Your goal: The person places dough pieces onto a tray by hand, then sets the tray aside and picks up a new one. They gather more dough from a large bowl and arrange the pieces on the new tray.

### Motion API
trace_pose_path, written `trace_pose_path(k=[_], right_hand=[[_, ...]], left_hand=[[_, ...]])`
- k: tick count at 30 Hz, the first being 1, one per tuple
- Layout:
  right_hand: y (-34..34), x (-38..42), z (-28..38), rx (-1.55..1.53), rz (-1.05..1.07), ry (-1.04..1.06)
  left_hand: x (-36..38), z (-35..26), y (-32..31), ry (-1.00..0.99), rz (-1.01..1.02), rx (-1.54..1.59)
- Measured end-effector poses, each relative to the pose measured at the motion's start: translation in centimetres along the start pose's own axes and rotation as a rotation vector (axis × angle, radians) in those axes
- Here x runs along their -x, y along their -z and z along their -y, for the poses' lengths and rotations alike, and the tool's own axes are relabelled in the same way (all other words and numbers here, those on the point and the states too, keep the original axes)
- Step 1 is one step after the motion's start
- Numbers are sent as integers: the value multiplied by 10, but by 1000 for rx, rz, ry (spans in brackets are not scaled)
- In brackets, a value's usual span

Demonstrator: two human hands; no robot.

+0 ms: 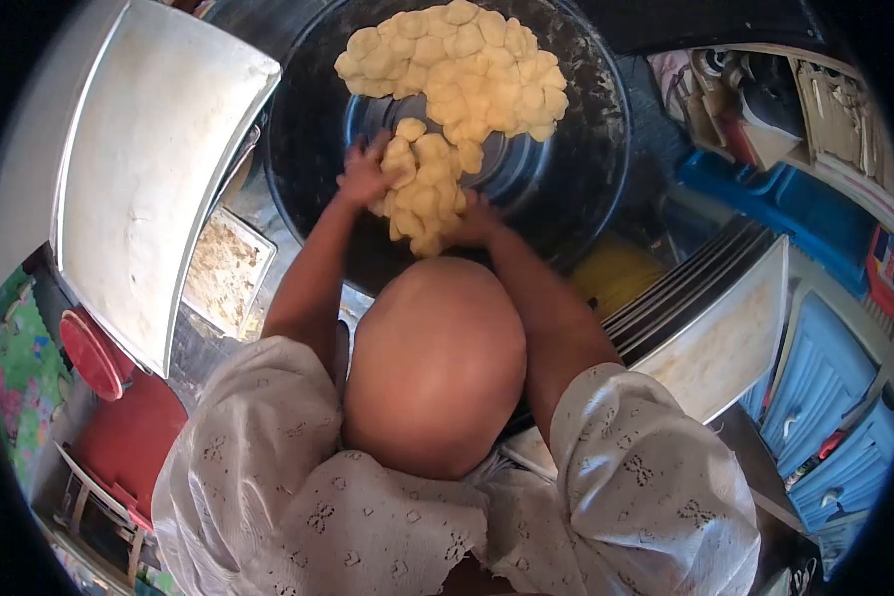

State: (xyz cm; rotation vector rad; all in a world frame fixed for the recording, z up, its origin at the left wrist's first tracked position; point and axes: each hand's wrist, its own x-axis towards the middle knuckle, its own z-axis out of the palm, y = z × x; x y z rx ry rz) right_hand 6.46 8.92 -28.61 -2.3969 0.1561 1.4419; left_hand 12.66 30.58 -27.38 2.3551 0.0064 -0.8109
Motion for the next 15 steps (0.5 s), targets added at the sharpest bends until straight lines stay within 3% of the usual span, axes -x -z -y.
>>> trace_pose_path(k=[1, 4, 7, 9, 13, 15], right_hand=[[2, 6, 3, -42, 41, 49], [4, 7, 8, -183, -39, 92], [-7, 14, 17, -28, -208, 148], [-10, 16, 18, -52, -240, 173], [-10, 6, 13, -127, -231, 173], [-7, -2, 7, -221, -226, 171]], left_hand=[[2, -1, -2, 2, -26, 123], [3, -3, -14, -13, 155, 169], [7, 0, -10, -49, 299, 334], [14, 3, -12, -76, 432, 771], [9, 7, -26, -75, 364, 685], [9, 6, -28, 91, 402, 967]])
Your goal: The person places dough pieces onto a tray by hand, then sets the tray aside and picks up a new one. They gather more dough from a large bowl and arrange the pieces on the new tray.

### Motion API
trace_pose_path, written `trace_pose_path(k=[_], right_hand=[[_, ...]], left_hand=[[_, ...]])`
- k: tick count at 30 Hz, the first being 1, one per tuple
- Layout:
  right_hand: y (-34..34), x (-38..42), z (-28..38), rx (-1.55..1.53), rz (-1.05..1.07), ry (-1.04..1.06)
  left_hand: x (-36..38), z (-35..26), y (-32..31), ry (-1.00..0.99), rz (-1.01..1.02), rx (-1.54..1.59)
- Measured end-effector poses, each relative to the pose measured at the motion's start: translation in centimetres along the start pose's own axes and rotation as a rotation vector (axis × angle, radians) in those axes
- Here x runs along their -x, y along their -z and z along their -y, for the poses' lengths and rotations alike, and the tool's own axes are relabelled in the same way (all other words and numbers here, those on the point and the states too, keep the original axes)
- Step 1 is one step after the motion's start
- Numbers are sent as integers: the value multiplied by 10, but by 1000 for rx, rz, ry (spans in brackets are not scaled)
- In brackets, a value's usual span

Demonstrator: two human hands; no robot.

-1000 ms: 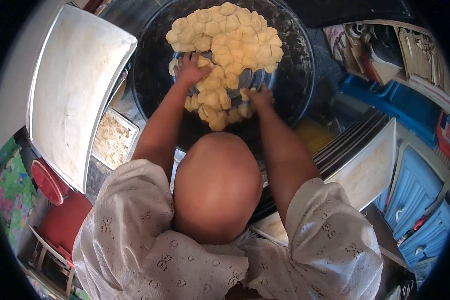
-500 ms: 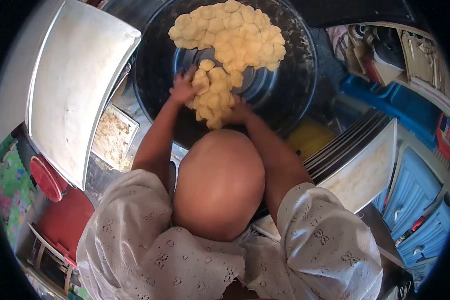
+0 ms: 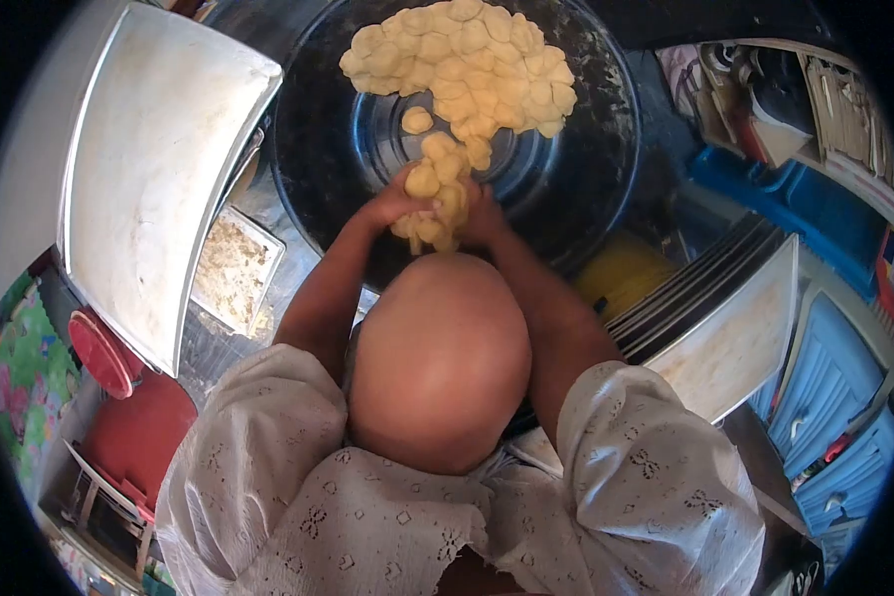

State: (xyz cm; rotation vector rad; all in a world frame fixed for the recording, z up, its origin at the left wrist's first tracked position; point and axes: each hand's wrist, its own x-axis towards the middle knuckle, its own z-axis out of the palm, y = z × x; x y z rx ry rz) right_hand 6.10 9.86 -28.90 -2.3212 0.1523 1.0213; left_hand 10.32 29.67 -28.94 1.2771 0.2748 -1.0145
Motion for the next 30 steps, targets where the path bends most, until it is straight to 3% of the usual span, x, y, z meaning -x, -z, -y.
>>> trace_pose_path(k=[5, 7, 10, 11, 16, 18, 22, 25, 27, 28, 30], right_hand=[[15, -9, -4, -281, -18, -10], [22, -17, -9, -635, 166, 136], [48, -12, 2, -707, 213, 105], [62, -12, 10, -525, 175, 87], [145, 23, 69, -570, 102, 117], [181, 51, 86, -683, 34, 233], [247, 144, 105, -599, -223, 377], [279, 228, 99, -794, -325, 526], [287, 278, 74, -945, -405, 646], [291, 320, 70, -925, -464, 536], [290, 360, 31, -905, -525, 529]], left_hand=[[1, 13, -5, 23, 21, 229], [14, -5, -22, 47, 49, 394], [19, -18, -28, 33, 145, 442], [21, -24, -31, -11, 124, 447], [45, -100, -50, -159, 66, 456], [62, -146, -70, -287, -10, 319], [109, -234, -121, -336, 142, 178], [162, -285, -190, -434, 287, 99], [195, -298, -244, -430, 381, 52], [204, -293, -267, -435, 396, 40], [219, -280, -310, -420, 546, 75]])
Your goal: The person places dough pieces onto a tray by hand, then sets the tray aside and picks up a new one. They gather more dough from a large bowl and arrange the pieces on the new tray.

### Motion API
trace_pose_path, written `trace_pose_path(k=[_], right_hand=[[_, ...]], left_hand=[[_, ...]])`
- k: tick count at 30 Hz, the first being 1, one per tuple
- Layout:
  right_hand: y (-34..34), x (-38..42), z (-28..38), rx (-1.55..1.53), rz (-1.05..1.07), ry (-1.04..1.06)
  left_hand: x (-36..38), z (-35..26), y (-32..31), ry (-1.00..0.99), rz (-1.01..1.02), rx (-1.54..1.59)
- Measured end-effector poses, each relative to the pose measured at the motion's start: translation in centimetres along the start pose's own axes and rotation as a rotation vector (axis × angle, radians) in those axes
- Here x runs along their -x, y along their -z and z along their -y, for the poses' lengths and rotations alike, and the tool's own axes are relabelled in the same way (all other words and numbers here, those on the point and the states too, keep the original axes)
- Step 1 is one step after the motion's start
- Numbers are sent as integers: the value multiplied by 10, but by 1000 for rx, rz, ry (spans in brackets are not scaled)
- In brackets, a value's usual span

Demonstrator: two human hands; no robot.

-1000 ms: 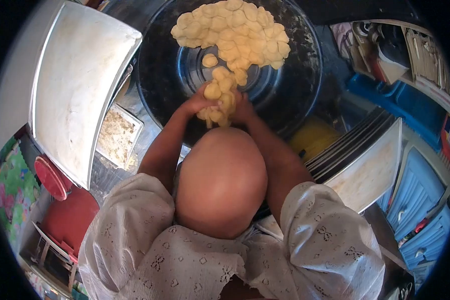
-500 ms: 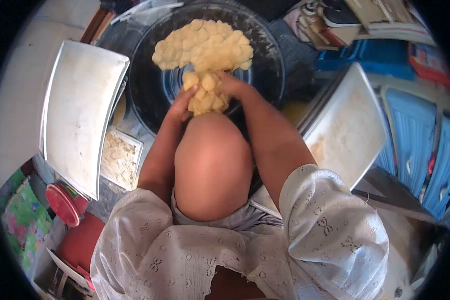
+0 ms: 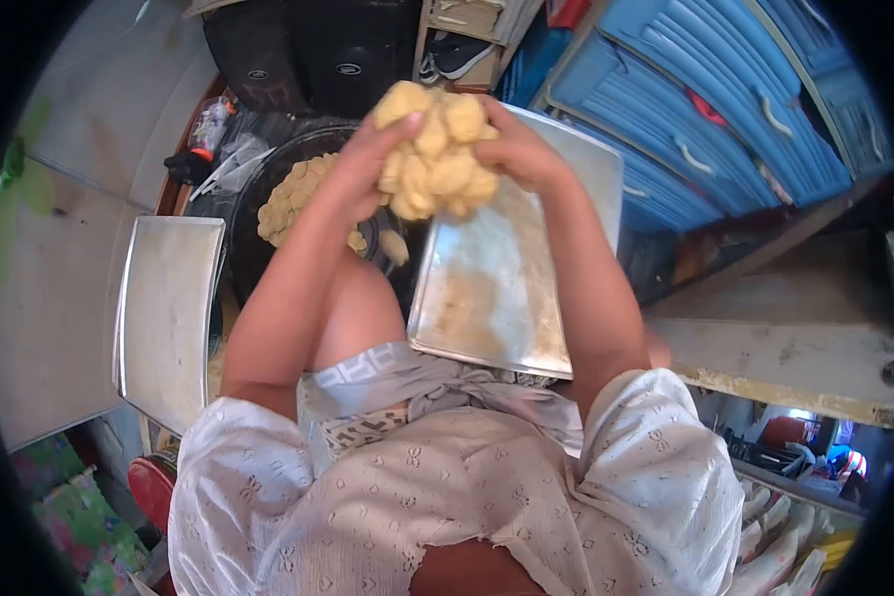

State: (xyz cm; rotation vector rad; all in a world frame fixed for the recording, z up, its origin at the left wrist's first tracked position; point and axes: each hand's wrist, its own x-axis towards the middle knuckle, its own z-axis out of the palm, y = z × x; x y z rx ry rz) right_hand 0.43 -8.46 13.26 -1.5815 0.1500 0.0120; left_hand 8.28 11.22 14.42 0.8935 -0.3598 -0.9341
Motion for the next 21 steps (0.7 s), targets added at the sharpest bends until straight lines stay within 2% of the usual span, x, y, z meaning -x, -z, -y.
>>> trace_pose_path(k=[2, 3, 4, 5, 7, 9, 10, 12, 16, 17, 18, 19, 21], right_hand=[[21, 51, 10, 22, -33, -17], [25, 78, 13, 92, -93, -111], [29, 98, 14, 160, -154, -210], [36, 110, -4, 163, -163, -211], [48, 127, -66, 828, -196, -117], [47, 144, -81, 777, -273, -156], [47, 151, -86, 726, -342, -192], [51, 156, -86, 753, -328, -214], [50, 166, -70, 869, -264, -238], [52, 167, -62, 950, -228, -272], [51, 167, -52, 1033, -193, -307], [43, 165, -35, 1160, -233, -430], [42, 156, -18, 1198, -256, -406]], left_hand=[[-1, 27, -31, 67, 35, 31], [8, 35, -52, 116, 17, 18], [5, 54, -53, 137, 130, 22], [1, 77, -50, 159, 148, -100], [-4, 121, -37, 183, 170, -221], [-6, 140, -27, 126, 51, -1114], [-5, 141, -27, 126, 49, -1112], [-4, 137, -24, 38, 27, -1180], [0, 124, -12, 17, 23, -1333], [2, 122, -12, -53, -5, -1454], [3, 121, -12, -44, -15, -1444], [3, 119, -12, -106, -28, -1470], [3, 112, -16, -188, -57, -1457]])
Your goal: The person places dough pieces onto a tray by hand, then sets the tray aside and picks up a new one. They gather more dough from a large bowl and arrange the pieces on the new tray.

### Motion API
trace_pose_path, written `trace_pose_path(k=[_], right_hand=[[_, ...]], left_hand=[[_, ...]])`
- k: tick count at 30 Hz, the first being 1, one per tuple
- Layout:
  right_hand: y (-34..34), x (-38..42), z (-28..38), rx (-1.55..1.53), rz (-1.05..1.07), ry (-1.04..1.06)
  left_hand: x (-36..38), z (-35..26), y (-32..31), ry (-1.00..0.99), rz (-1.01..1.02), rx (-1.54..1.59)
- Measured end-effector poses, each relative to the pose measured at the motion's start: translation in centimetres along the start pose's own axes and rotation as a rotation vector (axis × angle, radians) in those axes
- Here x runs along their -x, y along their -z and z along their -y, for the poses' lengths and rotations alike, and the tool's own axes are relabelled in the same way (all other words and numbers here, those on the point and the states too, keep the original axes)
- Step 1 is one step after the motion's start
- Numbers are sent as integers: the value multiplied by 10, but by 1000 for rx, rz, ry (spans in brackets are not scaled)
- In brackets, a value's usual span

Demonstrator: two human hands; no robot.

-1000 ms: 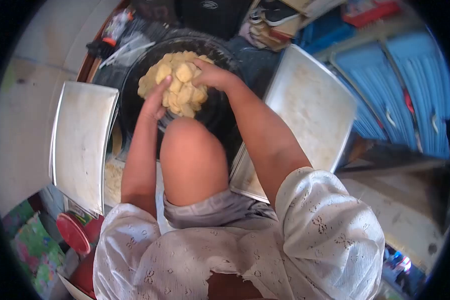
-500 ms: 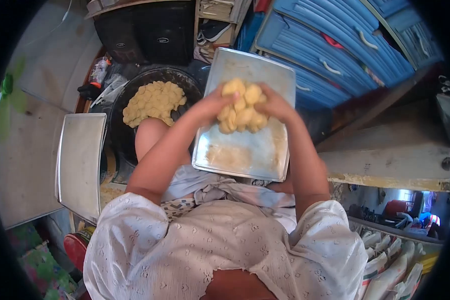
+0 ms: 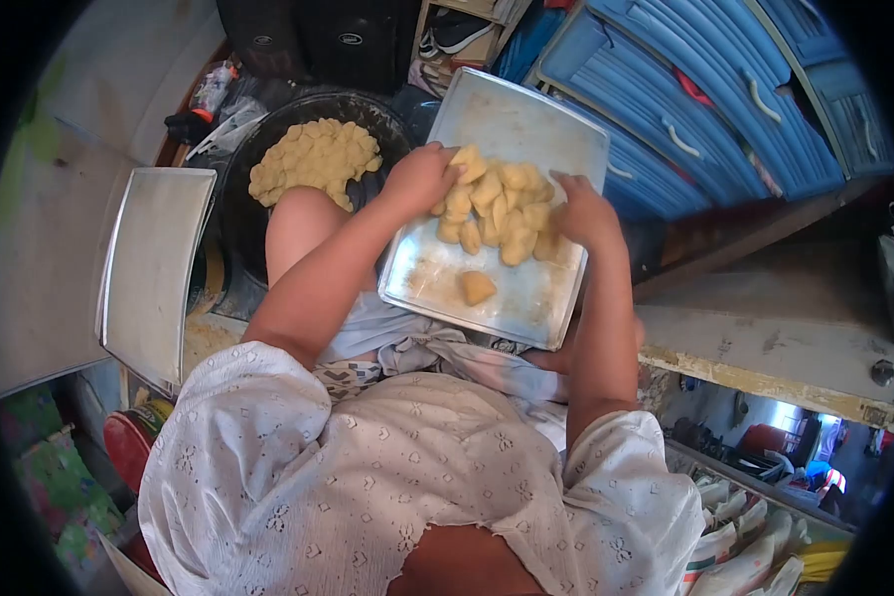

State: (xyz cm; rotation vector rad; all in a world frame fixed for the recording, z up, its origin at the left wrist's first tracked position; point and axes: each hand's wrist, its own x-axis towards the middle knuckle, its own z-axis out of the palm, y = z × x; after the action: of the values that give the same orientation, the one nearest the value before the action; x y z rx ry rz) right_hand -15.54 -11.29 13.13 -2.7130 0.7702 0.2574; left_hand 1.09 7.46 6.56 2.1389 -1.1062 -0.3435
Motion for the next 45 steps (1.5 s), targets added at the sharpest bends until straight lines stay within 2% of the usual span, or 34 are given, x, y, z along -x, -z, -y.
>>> trace_pose_path(k=[1, 2, 3, 4, 5, 6, 7, 9, 10, 11, 13, 14, 15, 17, 18, 19, 22, 25, 27, 28, 30, 32, 33, 35, 36, 37, 38, 39, 40, 41, 42, 43, 45], right_hand=[[4, -6, 2, 23, -50, 4], [-1, -17, 3, 44, -142, 113], [-12, -31, 1, 47, -143, 113], [-24, -44, 2, 16, -142, 250], [-34, -55, 0, -14, -141, 387], [-37, -57, 7, 79, -85, 367], [-34, -65, 6, 84, -94, 366], [-24, -86, 6, -317, 68, 305], [-20, -96, 7, -608, 75, 207], [-18, -107, 8, -606, 72, 206], [-16, -134, 10, -860, -371, 96], [-18, -144, 13, -668, -574, 118], [-23, -152, 16, -669, -581, 115], [-45, -163, 16, -159, -607, 127], [-59, -161, 15, -62, -620, 278], [-64, -163, 10, -63, -619, 271], [-55, -161, 2, -113, -440, 274], [-48, -160, -3, -260, -450, 251], [-43, -163, -4, -268, -440, 216], [-38, -163, -4, -221, -391, 245], [-25, -153, -3, -184, -351, 271], [-12, -124, -8, -255, -201, 166], [-13, -113, -13, -256, -200, 168], [-18, -94, -27, -413, 188, 341], [-18, -93, -37, -419, 187, 337], [-17, -96, -46, -556, 126, 269], [-16, -101, -53, -689, 63, 203], [-16, -108, -55, -690, 60, 203], [-17, -117, -55, -823, -207, 114], [-18, -125, -55, -948, -477, 20], [-17, -134, -53, -818, -651, 39], [-26, -143, -53, -824, -652, 33], [-42, -150, -48, -356, -629, 93]], left_hand=[[-3, 2, 0, 3, -1, 3], [-8, 6, 0, 51, -37, 150], [-15, 10, -1, 97, -74, 297], [-24, 23, -7, 94, -76, 300], [-33, 40, -16, 0, -177, 246], [-40, 43, -14, -97, -282, 189], [-48, 46, -13, -106, -287, 191], [-62, 48, -12, 232, -43, 676], [-76, 58, -18, 198, -39, 654], [-88, 61, -23, 195, -38, 656], [-109, 49, -29, 59, -409, 508], [-115, 40, -28, 40, -420, 519], [-122, 42, -31, 34, -416, 519], [-135, 47, -43, -177, -360, 2], [-134, 42, -47, -112, -313, 0], [-133, 39, -50, -114, -306, 2], [-138, 33, -52, -29, -264, -73], [-145, 25, -48, 37, -300, 86], [-153, 13, -40, 144, -107, 238], [-154, 17, -46, 142, -102, 233], [-155, 29, -59, -96, -354, 1], [-154, 30, -53, -85, -355, -19], [-151, 31, -52, -63, -355, -31], [-155, 36, -56, -46, -372, -112], [-155, 33, -55, -37, -396, -191], [-154, 28, -56, -42, -394, -192], [-154, 22, -57, -132, -513, -281], [-151, 12, -57, -223, -631, -371], [-147, 2, -57, -226, -629, -372], [-143, -9, -58, -273, -484, -387], [-141, -15, -60, -319, -336, -402], [-142, -15, -64, -322, -329, -405], [-146, -12, -75, -354, -333, -440]])
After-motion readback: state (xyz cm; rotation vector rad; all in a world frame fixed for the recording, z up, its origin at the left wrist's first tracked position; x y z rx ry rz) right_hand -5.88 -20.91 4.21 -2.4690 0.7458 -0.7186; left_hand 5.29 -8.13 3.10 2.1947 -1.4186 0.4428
